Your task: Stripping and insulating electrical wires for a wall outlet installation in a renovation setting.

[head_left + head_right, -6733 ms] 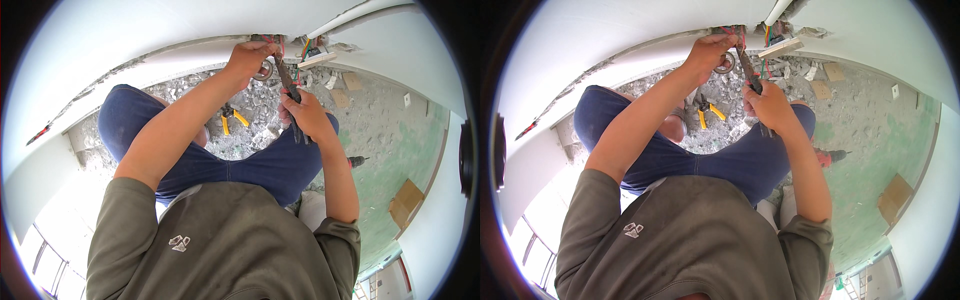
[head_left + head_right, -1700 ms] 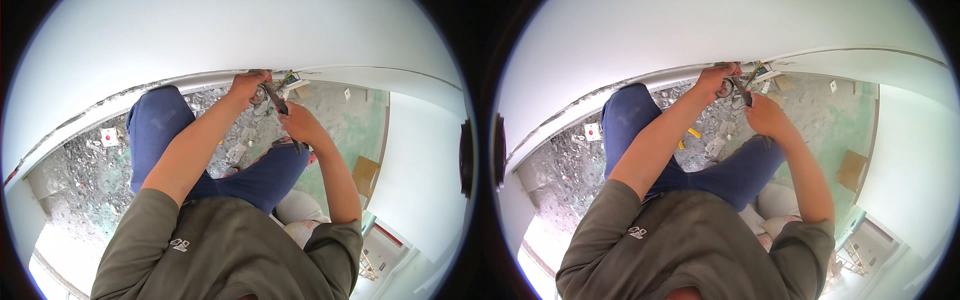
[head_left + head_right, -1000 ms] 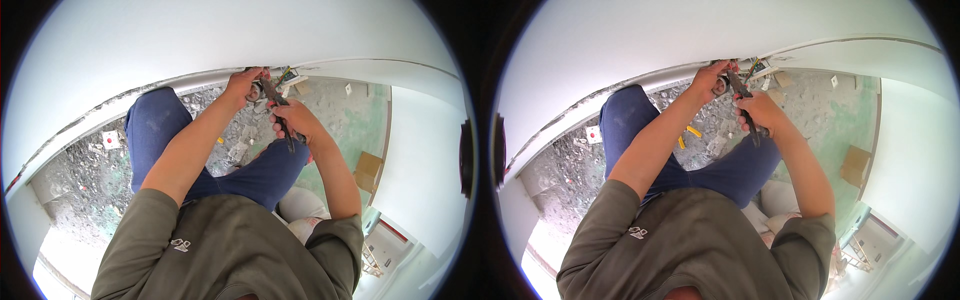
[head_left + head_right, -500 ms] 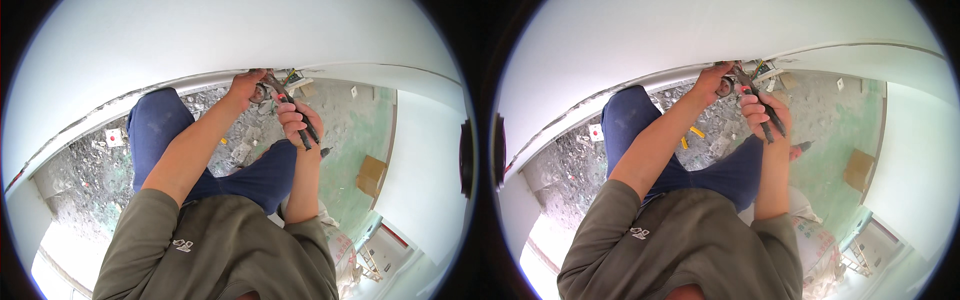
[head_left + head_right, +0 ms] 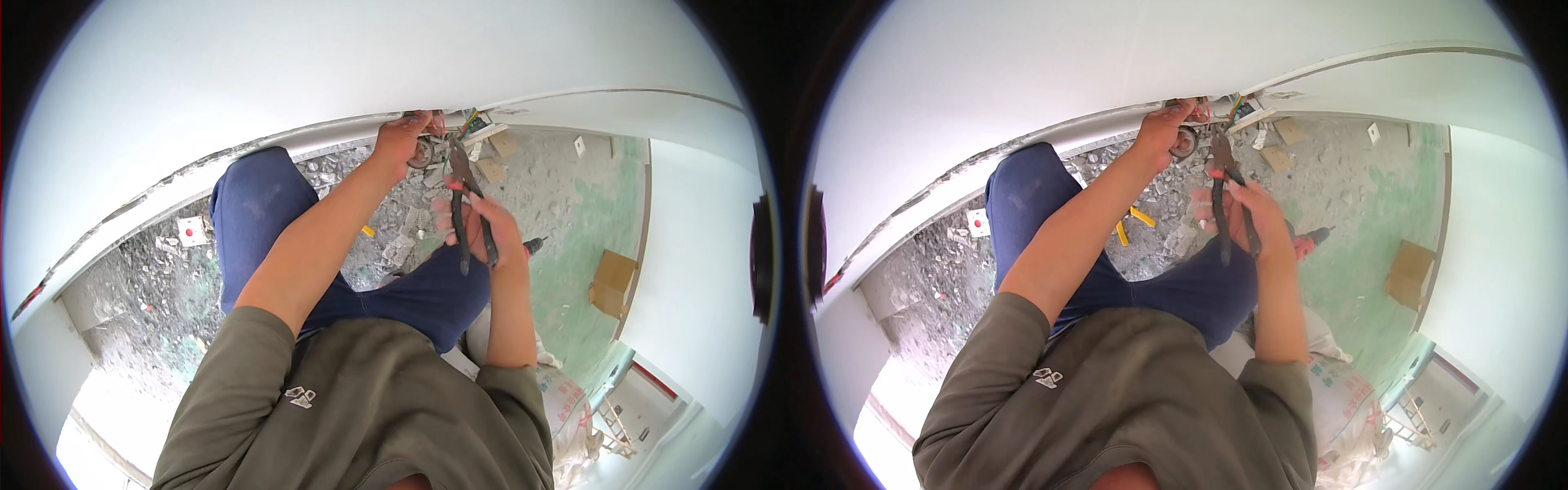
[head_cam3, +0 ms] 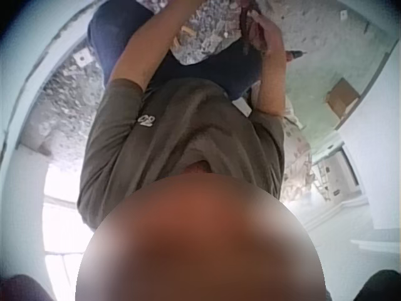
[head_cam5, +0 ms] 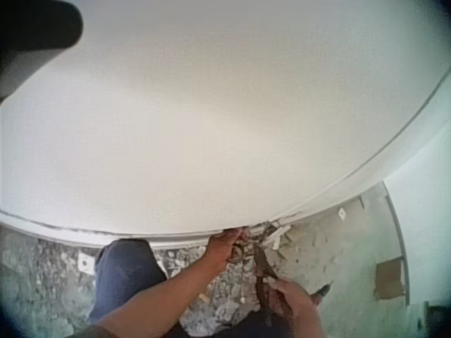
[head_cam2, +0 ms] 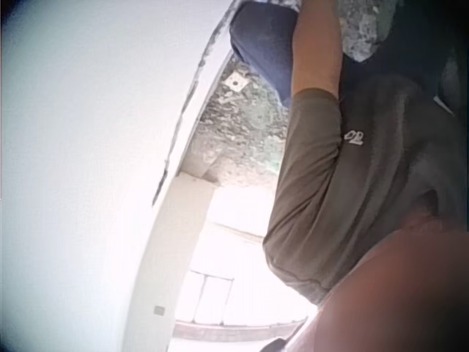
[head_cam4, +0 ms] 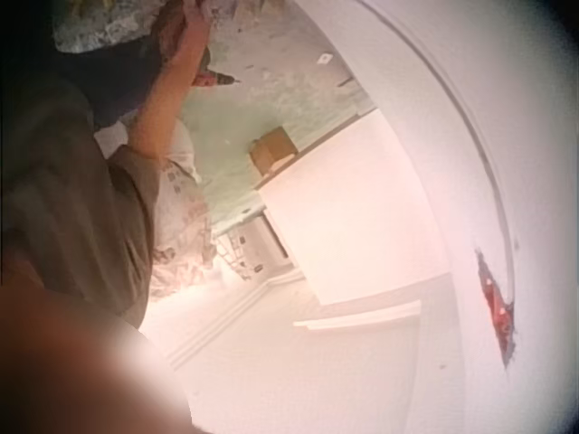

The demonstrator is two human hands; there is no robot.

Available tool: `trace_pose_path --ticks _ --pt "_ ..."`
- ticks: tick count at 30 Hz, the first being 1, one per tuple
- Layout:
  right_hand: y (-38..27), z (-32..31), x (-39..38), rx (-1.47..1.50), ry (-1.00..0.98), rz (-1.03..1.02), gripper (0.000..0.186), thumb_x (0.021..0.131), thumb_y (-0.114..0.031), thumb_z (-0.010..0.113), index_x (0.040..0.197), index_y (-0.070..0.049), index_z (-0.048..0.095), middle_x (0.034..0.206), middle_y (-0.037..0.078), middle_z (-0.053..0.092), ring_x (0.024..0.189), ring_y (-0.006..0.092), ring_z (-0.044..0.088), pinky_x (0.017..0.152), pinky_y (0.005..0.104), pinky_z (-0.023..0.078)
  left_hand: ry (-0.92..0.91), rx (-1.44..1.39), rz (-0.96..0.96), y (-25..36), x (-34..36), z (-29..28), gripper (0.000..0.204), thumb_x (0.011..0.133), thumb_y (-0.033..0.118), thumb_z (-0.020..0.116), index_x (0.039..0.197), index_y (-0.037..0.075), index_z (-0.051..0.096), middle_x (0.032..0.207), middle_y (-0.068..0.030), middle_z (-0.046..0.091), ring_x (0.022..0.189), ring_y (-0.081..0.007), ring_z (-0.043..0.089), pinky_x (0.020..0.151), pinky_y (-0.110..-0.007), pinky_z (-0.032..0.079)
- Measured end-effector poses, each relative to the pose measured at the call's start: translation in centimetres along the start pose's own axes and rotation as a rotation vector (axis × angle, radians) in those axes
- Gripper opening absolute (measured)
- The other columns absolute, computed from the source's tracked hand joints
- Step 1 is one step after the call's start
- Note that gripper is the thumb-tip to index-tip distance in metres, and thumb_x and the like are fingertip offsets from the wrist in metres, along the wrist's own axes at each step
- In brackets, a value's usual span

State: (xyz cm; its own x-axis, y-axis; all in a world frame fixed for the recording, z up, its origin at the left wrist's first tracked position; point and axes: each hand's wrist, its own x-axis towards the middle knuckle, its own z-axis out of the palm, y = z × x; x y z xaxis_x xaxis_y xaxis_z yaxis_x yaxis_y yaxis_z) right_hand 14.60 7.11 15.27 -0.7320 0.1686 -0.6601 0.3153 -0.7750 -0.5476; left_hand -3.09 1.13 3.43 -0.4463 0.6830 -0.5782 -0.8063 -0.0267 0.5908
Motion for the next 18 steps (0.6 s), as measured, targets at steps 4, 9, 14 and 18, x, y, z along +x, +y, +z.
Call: trace_pose_path --ticks 4,9,14,18 --pt "2.7 -1.4 -2.3 -0.280 0.151 -0.038 0.045 0.092 -0.021 0.055 0.130 0.001 0.044 0.107 0.018 0.062 0.080 0.0225 0.063 0.066 0.0308 0.051 0.050 -0.026 0.029 -0.2 0.0 0.2 0.027 0.087 0.035 0.069 0.094 0.010 0.068 0.087 -0.0008 0.069 0.061 -0.0067 0.051 0.048 -0.025 0.035" --pt "4.9 -3.6 -2.0 -0.656 0.398 -0.082 0.036 0.092 -0.025 0.057 0.117 -0.001 0.056 0.094 0.012 0.068 0.078 0.0198 0.063 0.069 0.0293 0.048 0.051 -0.015 0.010 0.1 -0.7 0.2 0.025 0.088 0.034 0.065 0.093 0.009 0.068 0.086 -0.0013 0.068 0.058 -0.0085 0.049 0.049 -0.025 0.036" --pt "5.2 -3.6 -1.0 -1.090 0.505 -0.248 0.031 0.089 -0.024 0.058 0.106 0.002 0.061 0.082 0.009 0.069 0.077 0.0199 0.064 0.074 0.0318 0.046 0.139 0.114 -0.034 0.3 -1.7 -0.5 0.021 0.085 0.025 0.064 0.097 0.007 0.067 0.087 -0.0043 0.064 0.060 -0.0104 0.045 0.049 -0.029 0.038" --pt "5.5 -3.5 0.2 -1.005 0.513 -0.170 0.030 0.089 -0.024 0.059 0.105 0.001 0.061 0.082 0.008 0.069 0.076 0.0176 0.062 0.074 0.0300 0.046 0.143 0.351 -0.044 -0.6 -1.1 -1.7 0.032 0.078 0.015 0.069 0.108 0.004 0.065 0.084 -0.0051 0.060 0.063 -0.0144 0.051 0.055 -0.029 0.043"
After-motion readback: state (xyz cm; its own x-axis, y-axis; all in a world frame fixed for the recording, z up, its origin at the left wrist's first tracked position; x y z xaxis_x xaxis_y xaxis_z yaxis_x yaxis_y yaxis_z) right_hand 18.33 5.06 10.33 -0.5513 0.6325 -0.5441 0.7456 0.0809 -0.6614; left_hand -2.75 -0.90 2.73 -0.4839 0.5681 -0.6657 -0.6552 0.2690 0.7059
